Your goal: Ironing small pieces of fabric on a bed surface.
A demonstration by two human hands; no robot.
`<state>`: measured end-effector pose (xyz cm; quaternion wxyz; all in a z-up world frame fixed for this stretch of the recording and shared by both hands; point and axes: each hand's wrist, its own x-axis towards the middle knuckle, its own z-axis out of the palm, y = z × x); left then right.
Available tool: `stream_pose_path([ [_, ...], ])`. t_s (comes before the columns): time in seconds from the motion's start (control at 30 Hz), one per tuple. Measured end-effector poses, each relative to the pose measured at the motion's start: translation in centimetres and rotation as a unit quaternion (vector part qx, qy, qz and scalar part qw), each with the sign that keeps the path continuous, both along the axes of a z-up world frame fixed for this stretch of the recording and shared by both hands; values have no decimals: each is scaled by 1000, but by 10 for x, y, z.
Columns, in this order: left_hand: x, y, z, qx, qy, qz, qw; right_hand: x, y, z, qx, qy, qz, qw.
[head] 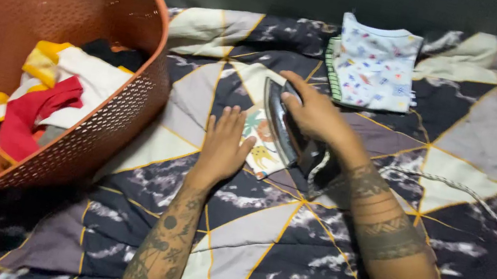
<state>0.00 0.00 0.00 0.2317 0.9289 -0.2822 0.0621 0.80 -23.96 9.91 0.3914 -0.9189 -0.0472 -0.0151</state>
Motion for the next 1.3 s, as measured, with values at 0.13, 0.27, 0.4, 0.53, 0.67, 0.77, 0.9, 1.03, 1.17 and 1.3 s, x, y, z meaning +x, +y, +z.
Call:
stream_pose_path([
  [0.13, -3, -2, 8, -6, 8, 8, 1000, -24, -9, -2, -33, -51, 8, 998],
  [0.27, -4, 0, 8, -2, 21, 10, 1000, -64, -8, 21, -55, 15, -5, 998],
  [0.4, -2, 0, 4, 10, 12, 14, 1000, -86, 2, 65, -55, 165, -70, 982],
  [0.53, -3, 1, 4, 6, 10, 28, 1000, -69, -12, 30, -51, 161, -58, 984],
  [0.67, -5, 0, 4, 2, 9, 25, 1000, -36, -28, -11, -26, -27, 43, 998],
  [0.77, -6, 1, 7, 2, 10, 19, 1000, -22, -7, 13, -14, -8, 24, 1000],
  [0.9, -6, 0, 12, -7, 19, 3, 1000, -5, -1, 19, 9, 98, -38, 994],
  [1.03, -4, -1, 10, -14, 38, -7, 999, -14, -2, 21, -4, 94, -48, 994],
  [1.17, -5, -2, 7, -8, 24, 9, 1000, -32, -22, -14, -27, -51, 19, 998],
  [1.3, -4, 1, 4, -12, 13, 19, 1000, -69, -3, 34, -28, 44, -10, 999],
])
